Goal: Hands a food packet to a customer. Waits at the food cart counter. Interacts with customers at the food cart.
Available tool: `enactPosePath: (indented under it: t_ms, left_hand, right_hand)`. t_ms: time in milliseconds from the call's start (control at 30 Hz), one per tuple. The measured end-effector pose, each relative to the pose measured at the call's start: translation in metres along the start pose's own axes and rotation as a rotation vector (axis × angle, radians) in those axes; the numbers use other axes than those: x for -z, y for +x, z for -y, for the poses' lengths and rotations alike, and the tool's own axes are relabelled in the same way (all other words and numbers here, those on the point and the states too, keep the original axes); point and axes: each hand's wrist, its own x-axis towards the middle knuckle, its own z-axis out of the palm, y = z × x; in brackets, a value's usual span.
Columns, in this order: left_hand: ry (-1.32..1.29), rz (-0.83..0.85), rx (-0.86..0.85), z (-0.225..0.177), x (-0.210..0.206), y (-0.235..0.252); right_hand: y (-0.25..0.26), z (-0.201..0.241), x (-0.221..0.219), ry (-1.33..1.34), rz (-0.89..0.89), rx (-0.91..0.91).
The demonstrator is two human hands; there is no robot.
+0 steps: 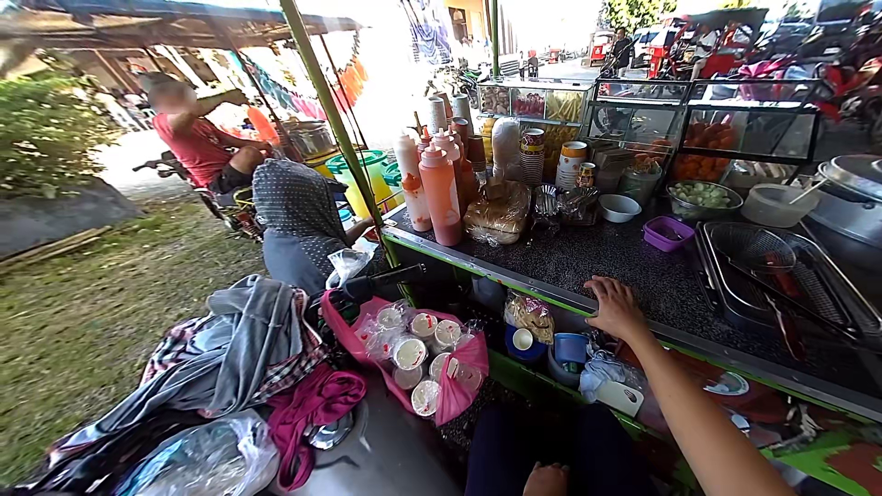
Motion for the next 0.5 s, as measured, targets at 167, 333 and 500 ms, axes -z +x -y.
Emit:
enactPosePath:
  t_ms: [167, 333, 500]
  left_hand:
    - [-0.002, -0.002, 0.003, 0.0005, -0.0007, 0.0006]
    - [0.001, -0.013, -0.004, -0.0005, -0.0002, -0.0006]
    - [0.006, -0.006, -0.008, -0.0001, -0.0001, 0.001]
  right_hand:
    - [0.0004, 0.0, 0.0001, -0.006, 0.009, 0.0]
    - [-0.0015, 0.0017, 0.0017, 0.019, -0.01, -0.025]
    - [-0.0008, 0.0013, 0.002, 0.007, -0.007, -0.031]
